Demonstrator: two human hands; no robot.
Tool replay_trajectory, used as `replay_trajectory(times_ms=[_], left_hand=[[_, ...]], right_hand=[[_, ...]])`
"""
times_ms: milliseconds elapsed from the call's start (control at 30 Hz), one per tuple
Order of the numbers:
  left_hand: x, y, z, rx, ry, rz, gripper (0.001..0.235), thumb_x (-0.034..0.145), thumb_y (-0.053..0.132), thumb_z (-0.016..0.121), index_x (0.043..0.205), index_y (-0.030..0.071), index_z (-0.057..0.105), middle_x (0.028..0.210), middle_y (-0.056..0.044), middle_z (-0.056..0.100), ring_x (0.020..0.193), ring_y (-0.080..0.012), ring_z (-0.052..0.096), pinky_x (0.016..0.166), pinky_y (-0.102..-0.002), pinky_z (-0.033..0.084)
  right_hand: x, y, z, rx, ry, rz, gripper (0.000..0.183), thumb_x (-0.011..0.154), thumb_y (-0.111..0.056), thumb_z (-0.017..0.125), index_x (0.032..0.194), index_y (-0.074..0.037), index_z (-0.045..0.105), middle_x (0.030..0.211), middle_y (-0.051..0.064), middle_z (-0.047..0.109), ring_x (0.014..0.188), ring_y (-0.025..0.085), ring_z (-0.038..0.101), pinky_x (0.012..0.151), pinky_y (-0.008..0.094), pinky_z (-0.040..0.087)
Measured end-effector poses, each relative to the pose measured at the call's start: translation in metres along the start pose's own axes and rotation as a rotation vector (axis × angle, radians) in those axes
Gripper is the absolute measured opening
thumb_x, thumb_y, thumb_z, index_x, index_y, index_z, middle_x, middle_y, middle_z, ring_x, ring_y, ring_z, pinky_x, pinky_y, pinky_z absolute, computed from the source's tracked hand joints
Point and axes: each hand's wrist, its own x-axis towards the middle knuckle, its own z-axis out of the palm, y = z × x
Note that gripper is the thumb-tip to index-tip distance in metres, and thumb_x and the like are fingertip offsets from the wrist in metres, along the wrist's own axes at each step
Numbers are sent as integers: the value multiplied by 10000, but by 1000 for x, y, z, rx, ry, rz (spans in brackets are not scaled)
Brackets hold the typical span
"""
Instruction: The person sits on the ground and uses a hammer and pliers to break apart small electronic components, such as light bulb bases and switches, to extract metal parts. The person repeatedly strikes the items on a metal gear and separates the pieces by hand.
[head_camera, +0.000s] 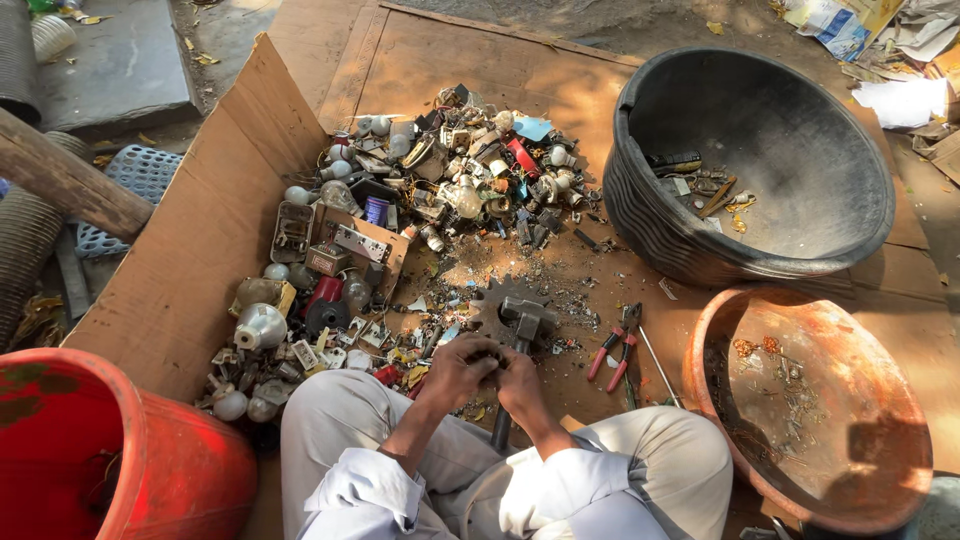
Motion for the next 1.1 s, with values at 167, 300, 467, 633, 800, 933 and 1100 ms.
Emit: replay_trajectory(times_ms=[167,300,467,633,800,933,1100], left_hand=[[-11,8,-3,142,-26,146,316,813,82,799,1126,57,763,1132,-86,722,1011,-244,715,879,-357,571],[-17,14,-8,106,-28,154,324,817,85,778,1139,63,753,1172,-77,713,1055,-241,719,913,-354,587],[-22,16,-9,167,-41,117,314,834,98,764,1146,63,749,1186,-103,687,1098,-265,692,955,-374,562],[-1,-5,-33,283,518,156,247,815,111,835,1040,28,776,1261,-239,641,1150,-342,621,969,-429,508],[10,-31,-49,-375,399,-210,291,935,138,709,1209,40,710,1068,-161,748,917,-214,706,800,-305,593],[24,-40,-53,-913,512,-198,280,986,136,636,1231,2,649,942,-58,690,787,-144,686,725,-281,623],[30,-51,-73,-1096,540,-243,354,1023,206,598,1323,19,618,699,-8,569,539,-113,496,438,-261,413]], right_hand=[[1,13,-8,-308,38,-254,373,846,96,501,1119,9,739,970,45,765,858,89,678,765,259,574],[0,12,-8,-266,35,-266,371,856,90,505,1133,0,734,942,50,756,850,94,673,755,263,567],[-10,-8,4,-203,3,-214,343,897,67,528,1139,-1,761,994,76,740,890,112,671,756,280,554],[-16,-33,13,-615,220,-223,414,860,-50,666,1265,-132,650,1105,58,677,878,191,742,741,323,587],[-21,-34,16,-895,141,-199,265,928,-140,699,1193,-140,711,1050,84,739,950,287,729,799,380,565],[-29,-23,25,-980,-13,-546,246,872,-88,682,1115,-71,709,1065,128,716,961,357,702,807,409,569],[-31,-23,15,-1057,59,-470,200,886,-159,714,1064,-67,726,1081,125,735,938,351,708,781,413,568]])
